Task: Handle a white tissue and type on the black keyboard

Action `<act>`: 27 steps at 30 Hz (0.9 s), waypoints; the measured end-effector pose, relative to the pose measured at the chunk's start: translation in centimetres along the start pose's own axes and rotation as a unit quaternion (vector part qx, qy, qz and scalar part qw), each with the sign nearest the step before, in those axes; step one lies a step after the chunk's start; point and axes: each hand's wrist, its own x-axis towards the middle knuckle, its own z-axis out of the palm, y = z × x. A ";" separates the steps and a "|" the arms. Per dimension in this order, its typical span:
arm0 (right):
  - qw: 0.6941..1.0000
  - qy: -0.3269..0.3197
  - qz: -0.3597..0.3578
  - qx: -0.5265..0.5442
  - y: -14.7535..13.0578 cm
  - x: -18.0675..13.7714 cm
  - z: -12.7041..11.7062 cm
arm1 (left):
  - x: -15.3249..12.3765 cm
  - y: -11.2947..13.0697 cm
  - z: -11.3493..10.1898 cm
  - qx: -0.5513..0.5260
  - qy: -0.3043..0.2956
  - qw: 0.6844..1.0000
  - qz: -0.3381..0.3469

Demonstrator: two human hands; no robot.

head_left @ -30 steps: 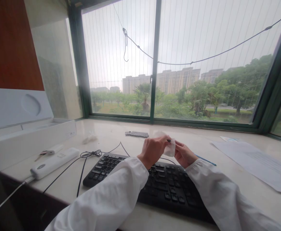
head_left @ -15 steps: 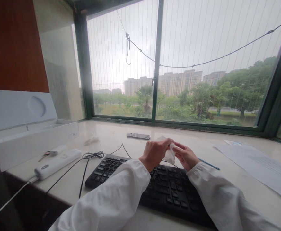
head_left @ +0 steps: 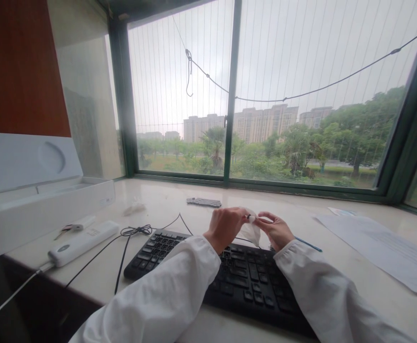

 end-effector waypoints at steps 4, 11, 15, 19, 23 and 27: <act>0.999 -0.011 -0.014 -0.035 0.2 0.1 -0.4 | 0.1 0.0 0.3 -0.017 -0.002 1.000 -0.018; 0.997 -0.035 -0.033 -0.059 0.4 0.3 -0.6 | 0.1 -0.5 1.0 -0.089 0.009 0.995 -0.039; 0.996 -0.045 -0.047 -0.066 0.4 0.4 -0.7 | 0.3 -0.7 1.5 -0.152 0.028 0.988 -0.029; 0.996 -0.047 -0.052 -0.063 0.6 0.5 -0.8 | 0.4 -0.9 1.7 -0.172 0.057 0.983 -0.016; 0.997 -0.004 -0.042 -0.064 0.9 0.7 -0.9 | 0.4 -0.8 1.6 -0.155 0.083 0.984 0.007; 0.997 0.040 -0.031 -0.051 0.8 0.9 -0.8 | 0.3 -0.6 1.5 -0.150 0.086 0.985 0.025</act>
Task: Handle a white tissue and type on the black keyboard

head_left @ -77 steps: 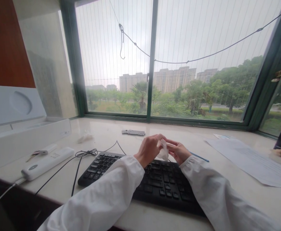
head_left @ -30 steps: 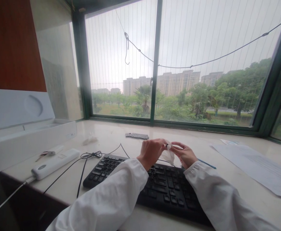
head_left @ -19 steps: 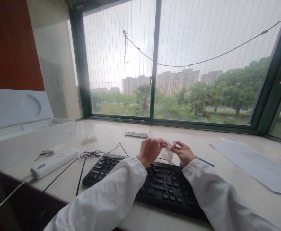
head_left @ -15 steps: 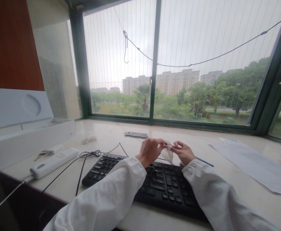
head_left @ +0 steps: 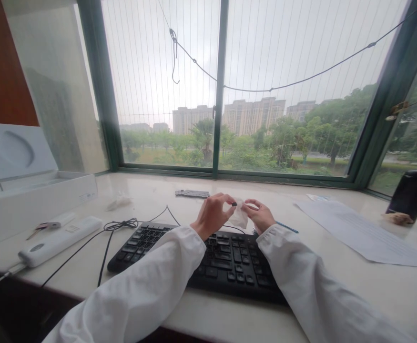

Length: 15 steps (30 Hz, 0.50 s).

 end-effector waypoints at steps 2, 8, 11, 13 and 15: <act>1.000 0.009 -0.001 0.003 -0.2 -0.1 0.2 | 0.0 0.0 0.0 0.004 -0.002 1.000 0.000; 1.000 -0.018 0.001 -0.002 -0.9 -0.9 0.7 | -0.1 0.0 -0.2 0.011 -0.014 1.000 -0.010; 0.999 -0.037 0.002 -0.013 -1.0 -1.0 0.8 | 0.0 0.0 -0.2 0.012 -0.020 1.000 -0.010; 0.999 -0.040 0.002 -0.012 -1.0 -1.0 0.7 | 0.0 0.1 -0.2 0.016 -0.021 1.000 -0.008; 0.999 -0.039 0.002 -0.013 -1.0 -1.0 0.6 | -0.1 0.0 -0.2 0.027 -0.024 0.999 -0.007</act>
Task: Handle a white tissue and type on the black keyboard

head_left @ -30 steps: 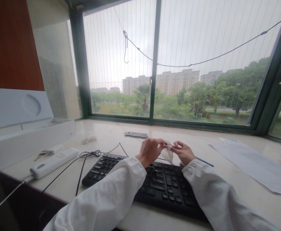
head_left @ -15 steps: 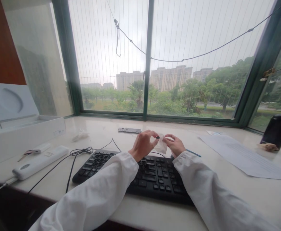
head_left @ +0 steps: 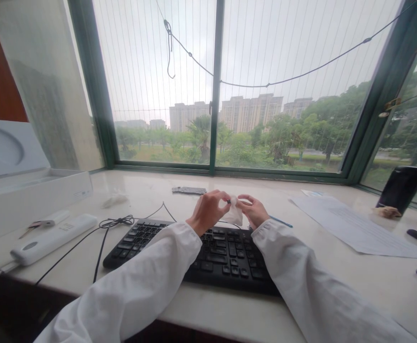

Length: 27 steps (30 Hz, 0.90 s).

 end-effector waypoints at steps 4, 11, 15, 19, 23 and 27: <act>0.999 -0.020 -0.009 -0.045 -0.3 -0.2 -0.2 | -0.2 -0.2 0.0 0.034 -0.030 0.999 0.004; 0.987 0.007 -0.028 -0.159 -0.4 -0.5 -0.2 | -0.4 -0.3 0.0 0.096 -0.082 0.992 0.002; 0.966 0.053 -0.052 -0.248 -0.9 -0.6 -0.4 | -0.2 0.0 -0.4 0.129 -0.083 0.988 -0.005; 0.908 0.098 -0.144 -0.380 -1.1 -0.5 -1.1 | 0.2 0.0 -0.6 0.142 -0.074 0.987 -0.024; 0.855 0.049 -0.216 -0.469 -0.6 -0.1 -1.4 | 0.7 -0.8 -1.6 0.113 -0.057 0.991 -0.050; 0.821 0.017 -0.245 -0.515 -0.3 -0.1 -1.2 | 1.2 -2.6 -5.8 0.067 -0.120 0.988 -0.074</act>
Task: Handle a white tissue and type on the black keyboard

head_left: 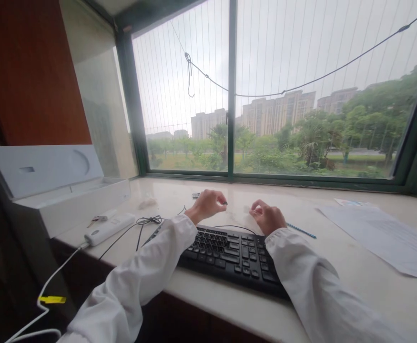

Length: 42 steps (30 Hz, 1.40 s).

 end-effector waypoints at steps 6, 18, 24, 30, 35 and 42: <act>0.998 -0.019 -0.044 -0.028 -0.1 0.0 0.0 | -1.8 -5.0 -8.4 0.002 -0.243 0.969 -0.033; 0.997 -0.036 -0.048 -0.043 0.0 -0.1 0.1 | -3.5 -8.9 -8.4 0.051 -0.361 0.930 -0.049; 0.997 -0.038 -0.055 -0.043 0.1 -0.2 0.2 | -3.5 -9.3 -7.8 0.068 -0.365 0.927 -0.052; 0.997 -0.036 -0.051 -0.046 0.0 -0.2 0.2 | -3.4 -9.2 -7.7 0.074 -0.365 0.927 -0.049; 0.997 -0.036 -0.054 -0.049 0.2 -0.2 0.4 | -3.3 -9.2 -7.8 0.091 -0.372 0.922 -0.047; 0.997 -0.041 -0.048 -0.050 0.2 -0.1 0.4 | -3.3 -9.0 -7.8 0.087 -0.378 0.921 -0.044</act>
